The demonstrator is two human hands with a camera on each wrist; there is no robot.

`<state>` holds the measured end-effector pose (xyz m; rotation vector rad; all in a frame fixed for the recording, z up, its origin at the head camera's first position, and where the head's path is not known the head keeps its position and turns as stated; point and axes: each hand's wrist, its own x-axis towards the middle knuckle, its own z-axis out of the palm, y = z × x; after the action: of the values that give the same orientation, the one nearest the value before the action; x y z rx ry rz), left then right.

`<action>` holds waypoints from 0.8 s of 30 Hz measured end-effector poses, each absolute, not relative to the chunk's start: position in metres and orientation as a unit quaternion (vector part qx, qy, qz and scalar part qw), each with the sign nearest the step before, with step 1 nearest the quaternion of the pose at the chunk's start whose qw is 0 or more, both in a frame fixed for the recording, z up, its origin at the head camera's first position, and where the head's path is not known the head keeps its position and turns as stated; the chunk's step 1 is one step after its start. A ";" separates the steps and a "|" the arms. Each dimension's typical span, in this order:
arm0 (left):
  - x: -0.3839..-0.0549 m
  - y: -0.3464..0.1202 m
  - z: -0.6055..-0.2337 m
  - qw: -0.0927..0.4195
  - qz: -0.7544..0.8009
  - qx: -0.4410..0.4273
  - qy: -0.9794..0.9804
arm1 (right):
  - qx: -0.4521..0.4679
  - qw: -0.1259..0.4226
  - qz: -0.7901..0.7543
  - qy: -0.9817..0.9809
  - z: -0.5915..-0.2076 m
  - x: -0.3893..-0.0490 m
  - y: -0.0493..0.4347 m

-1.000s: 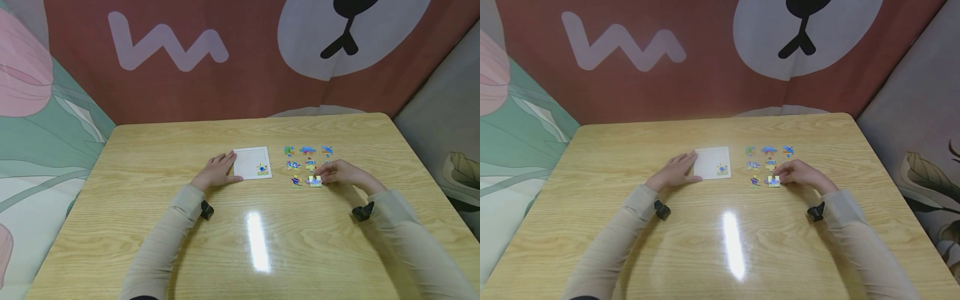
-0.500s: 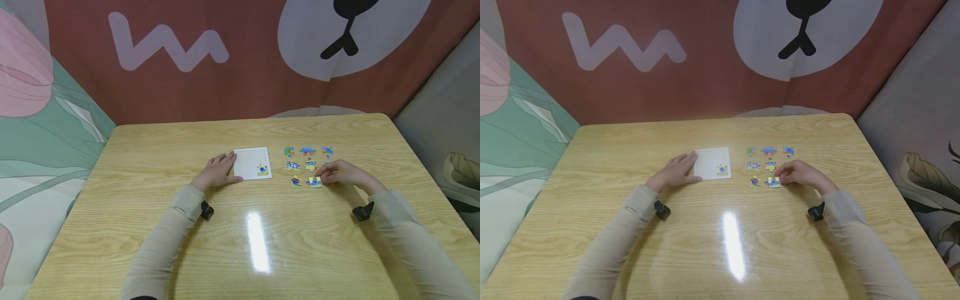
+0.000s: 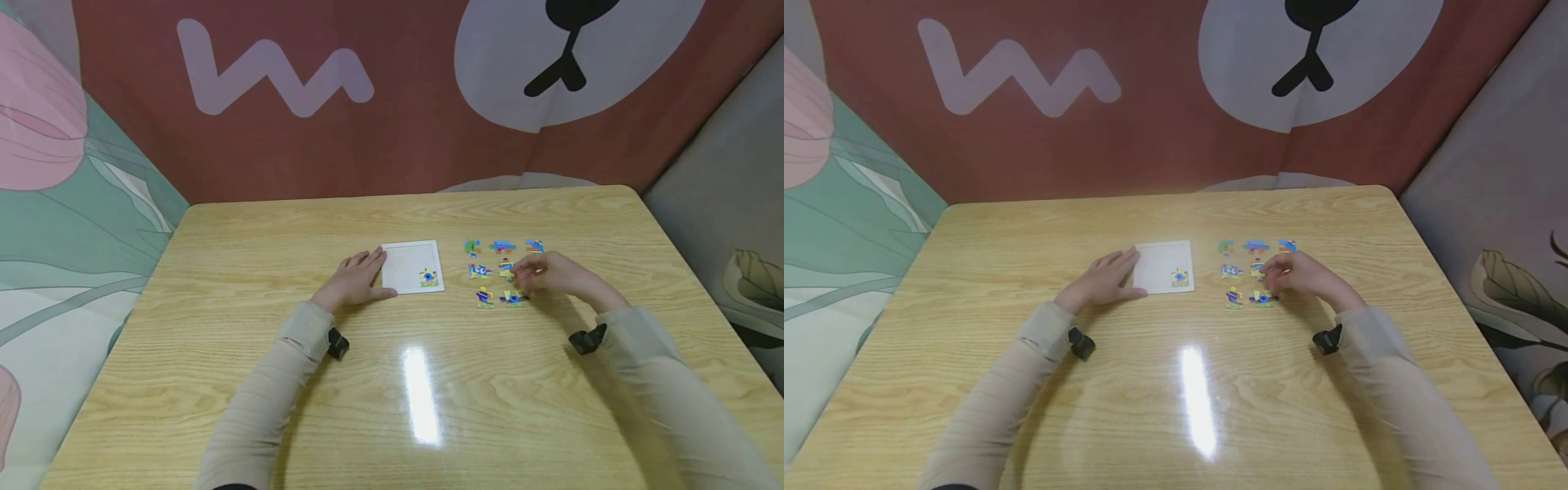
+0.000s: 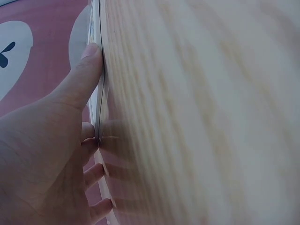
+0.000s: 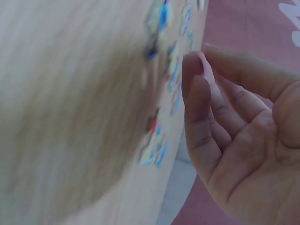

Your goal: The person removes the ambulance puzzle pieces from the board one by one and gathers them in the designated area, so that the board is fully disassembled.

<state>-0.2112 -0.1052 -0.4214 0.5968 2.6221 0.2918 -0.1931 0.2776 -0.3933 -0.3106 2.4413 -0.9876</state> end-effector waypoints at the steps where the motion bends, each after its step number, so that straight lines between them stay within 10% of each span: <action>1: -0.211 -0.105 -0.422 0.216 0.105 0.216 0.946 | -0.119 0.235 -0.358 0.896 -0.391 -0.194 0.275; 24: -0.212 -0.106 -0.421 0.220 0.110 0.219 0.944 | -0.165 0.190 -0.394 0.884 -0.378 -0.214 0.189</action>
<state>-0.2119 -0.1061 -0.4205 0.6056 2.6119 0.3033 -0.2138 0.1892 -0.3779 -0.4645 2.4842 -1.1070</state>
